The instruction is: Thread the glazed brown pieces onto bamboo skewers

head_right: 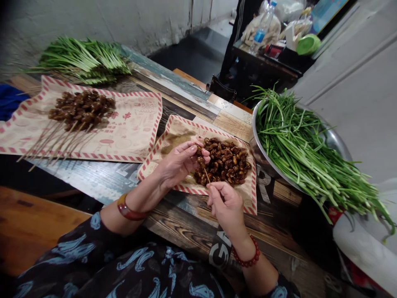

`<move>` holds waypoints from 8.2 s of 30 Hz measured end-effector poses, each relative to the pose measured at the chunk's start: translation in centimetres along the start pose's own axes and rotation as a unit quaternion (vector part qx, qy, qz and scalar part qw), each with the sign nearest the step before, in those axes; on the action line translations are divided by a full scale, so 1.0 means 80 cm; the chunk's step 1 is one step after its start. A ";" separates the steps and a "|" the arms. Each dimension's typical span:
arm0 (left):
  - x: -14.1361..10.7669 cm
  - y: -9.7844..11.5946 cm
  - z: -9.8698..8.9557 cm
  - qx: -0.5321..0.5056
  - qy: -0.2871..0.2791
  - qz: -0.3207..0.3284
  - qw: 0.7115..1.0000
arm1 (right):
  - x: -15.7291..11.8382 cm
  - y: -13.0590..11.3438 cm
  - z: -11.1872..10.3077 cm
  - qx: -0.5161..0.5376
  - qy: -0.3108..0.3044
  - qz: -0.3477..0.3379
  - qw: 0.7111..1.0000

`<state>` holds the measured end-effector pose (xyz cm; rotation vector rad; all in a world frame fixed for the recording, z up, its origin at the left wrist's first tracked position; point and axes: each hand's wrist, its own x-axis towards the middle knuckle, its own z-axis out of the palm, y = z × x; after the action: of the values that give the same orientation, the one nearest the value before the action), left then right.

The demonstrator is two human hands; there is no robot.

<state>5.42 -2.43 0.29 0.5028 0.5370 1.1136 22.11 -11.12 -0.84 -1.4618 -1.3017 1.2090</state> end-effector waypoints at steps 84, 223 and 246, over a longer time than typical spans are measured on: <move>-0.002 0.030 -0.017 0.359 -0.079 0.081 0.926 | 0.013 -0.002 -0.044 -0.037 0.048 -0.068 0.996; 0.002 0.019 -0.010 0.087 0.072 0.063 0.992 | -0.003 -0.003 -0.029 -0.209 -0.001 -0.132 0.969; -0.008 0.027 -0.005 0.055 0.056 0.082 0.993 | 0.007 0.011 -0.028 -0.176 0.016 -0.131 0.975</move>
<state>3.48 -2.21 1.40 0.5911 0.6670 1.2801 24.45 -10.64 -1.31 -1.4846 -1.6897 0.8066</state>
